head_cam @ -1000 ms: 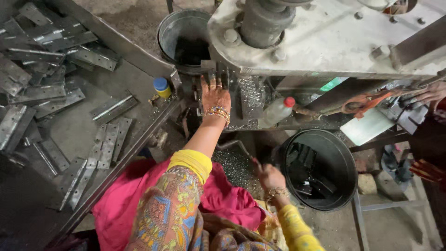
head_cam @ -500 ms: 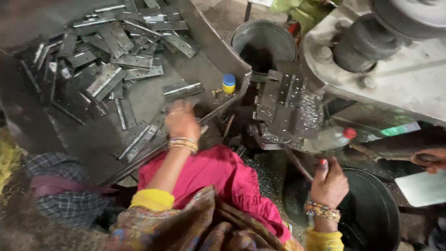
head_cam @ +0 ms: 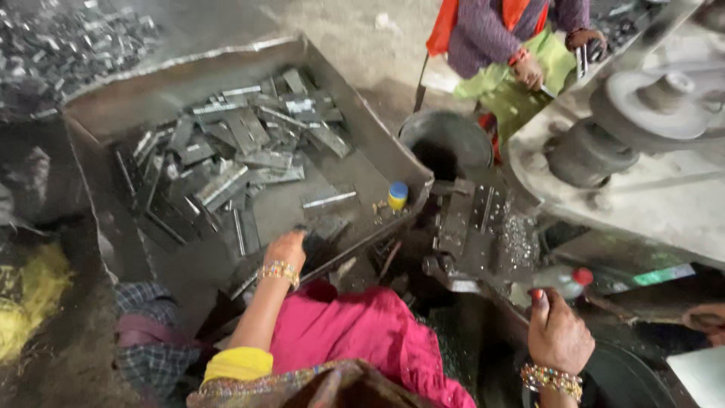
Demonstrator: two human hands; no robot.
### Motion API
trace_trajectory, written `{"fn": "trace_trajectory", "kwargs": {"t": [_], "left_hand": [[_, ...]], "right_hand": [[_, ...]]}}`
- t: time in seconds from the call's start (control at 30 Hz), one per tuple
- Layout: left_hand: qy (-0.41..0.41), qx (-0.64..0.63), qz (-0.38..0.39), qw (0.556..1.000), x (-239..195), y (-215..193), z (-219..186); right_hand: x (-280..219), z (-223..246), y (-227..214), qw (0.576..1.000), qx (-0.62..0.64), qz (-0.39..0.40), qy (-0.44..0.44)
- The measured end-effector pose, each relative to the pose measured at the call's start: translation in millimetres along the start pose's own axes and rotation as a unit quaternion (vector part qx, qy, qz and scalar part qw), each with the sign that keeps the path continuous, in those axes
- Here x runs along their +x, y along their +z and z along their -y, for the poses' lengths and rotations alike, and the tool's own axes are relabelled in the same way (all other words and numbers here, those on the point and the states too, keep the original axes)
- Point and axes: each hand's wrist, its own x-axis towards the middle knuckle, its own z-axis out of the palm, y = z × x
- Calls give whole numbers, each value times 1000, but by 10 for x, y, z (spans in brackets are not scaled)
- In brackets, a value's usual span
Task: The person operates a stamping press to process metal hinge plates, picking up plates from a tray, positioning them in the press, and removing them after each stroke.
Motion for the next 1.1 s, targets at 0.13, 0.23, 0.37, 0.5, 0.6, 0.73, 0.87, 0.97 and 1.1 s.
{"fn": "trace_trajectory", "kwargs": {"t": [0.13, 0.23, 0.37, 0.5, 0.6, 0.73, 0.87, 0.97, 1.1], "left_hand": [[11, 9, 86, 996, -54, -47, -88], [52, 16, 80, 995, -11, -93, -44], [114, -10, 57, 992, 106, -11, 143], [47, 23, 14, 999, 23, -143, -23], [-4, 40, 4, 999, -151, -297, -213], [-24, 94, 4, 995, -120, -492, -351], [-141, 28, -64, 988, -244, -961, -718], [-160, -39, -95, 982, -369, -1216, -1239], [-10, -197, -108, 974, -7, -851, -2159]], "right_hand": [[-2, 26, 9, 999, -26, 15, 25], [-15, 31, -9, 1000, -10, 20, 18], [-19, -7, 0, 1000, 3, 1, -4], [-25, -7, -8, 1000, -3, 1, 0], [-37, 7, -16, 1000, -6, 18, 5], [-31, -2, -28, 1000, -1, 18, 2], [-21, 3, -41, 1000, -12, 14, -10], [-11, 68, -96, 1000, -10, 30, -1], [30, 47, -121, 999, -31, 21, -33]]}}
